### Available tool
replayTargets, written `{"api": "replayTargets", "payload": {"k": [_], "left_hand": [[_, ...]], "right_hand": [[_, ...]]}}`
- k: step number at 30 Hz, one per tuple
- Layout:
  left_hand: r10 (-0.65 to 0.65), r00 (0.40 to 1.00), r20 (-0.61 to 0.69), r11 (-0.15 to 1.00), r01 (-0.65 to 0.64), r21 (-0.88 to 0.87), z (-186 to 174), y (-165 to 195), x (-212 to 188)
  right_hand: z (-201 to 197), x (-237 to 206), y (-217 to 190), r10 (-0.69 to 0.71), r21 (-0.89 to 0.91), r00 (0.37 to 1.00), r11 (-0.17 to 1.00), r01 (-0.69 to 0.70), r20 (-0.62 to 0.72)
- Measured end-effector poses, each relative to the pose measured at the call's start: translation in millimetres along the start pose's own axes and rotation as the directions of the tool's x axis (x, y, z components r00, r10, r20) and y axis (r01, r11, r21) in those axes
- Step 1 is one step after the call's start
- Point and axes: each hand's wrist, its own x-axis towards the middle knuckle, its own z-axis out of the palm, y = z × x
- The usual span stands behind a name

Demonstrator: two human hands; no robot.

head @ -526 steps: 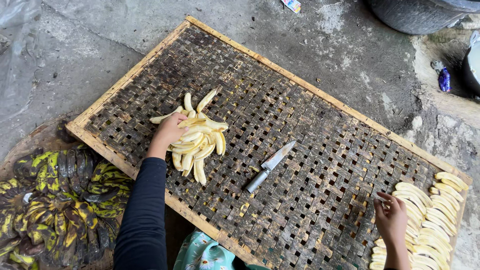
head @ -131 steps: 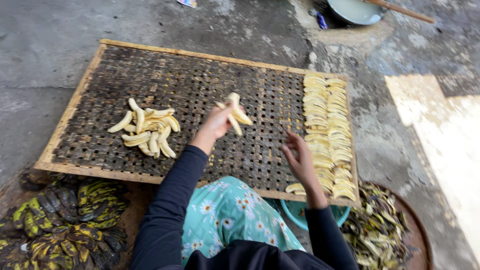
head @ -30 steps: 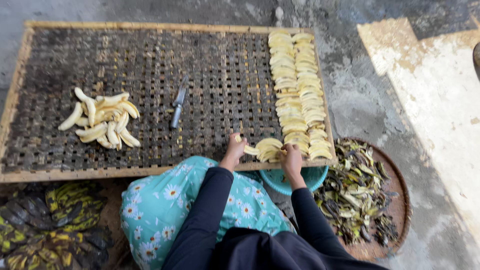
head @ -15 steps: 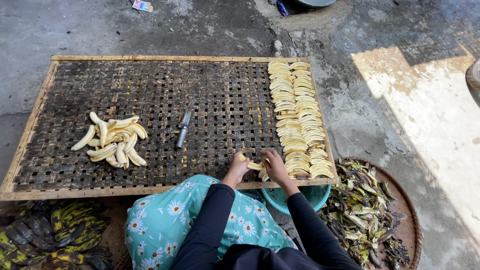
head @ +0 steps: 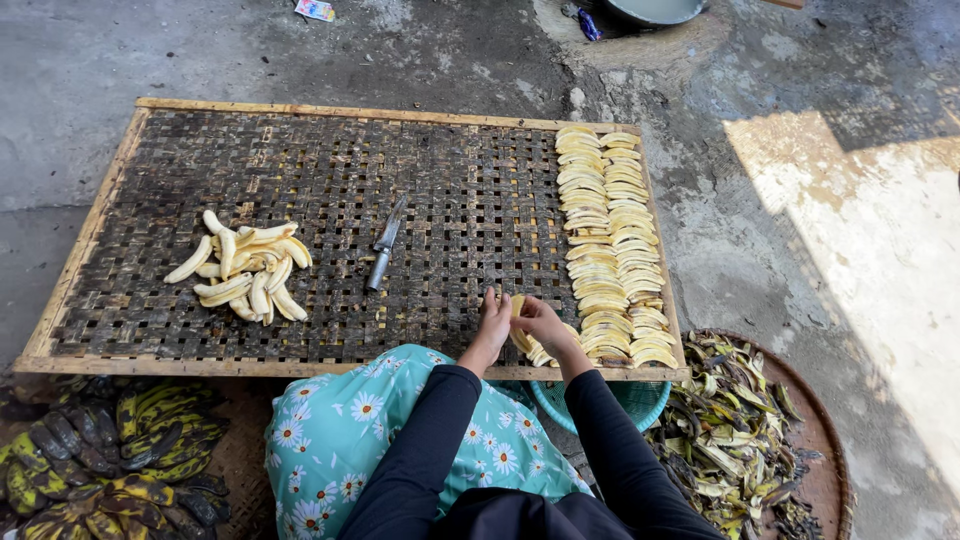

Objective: The person sits on the ground in front of a woven bamboo drying tray and arranges halved banana pieces one at a time into neat rows along the tray's edge, taking each piece from a loose pile on the tray. A knife and trays of banana peels sit beside the work area.

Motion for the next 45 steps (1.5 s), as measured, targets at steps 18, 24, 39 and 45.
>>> {"api": "replayTargets", "payload": {"k": [18,24,39,45], "left_hand": [[0.418,0.904,-0.087,0.706,-0.384,-0.595,25.0,73.5,-24.4],[0.578,0.796,-0.177,0.638,-0.577,-0.51,-58.0,147.1,-59.9],[0.466,0.779,-0.419,0.492,-0.622,-0.609,-260.7,131.1,-70.6],[0.177,0.881,-0.439,0.406,-0.472,-0.783,-271.5,106.8,-63.7]], "right_hand": [[-36.3,-15.6,-22.5,-0.099,-0.372,0.968,0.928,0.006,-0.23],[-34.9,-27.9,-12.6,-0.106,-0.158,0.936,0.986,0.055,-0.335],[-31.7,-31.6,2.3,-0.139,-0.316,0.891,0.949,-0.006,-0.432],[-30.3,-33.2,-1.5,-0.135,-0.276,0.895,0.961,0.014,-0.426]]}}
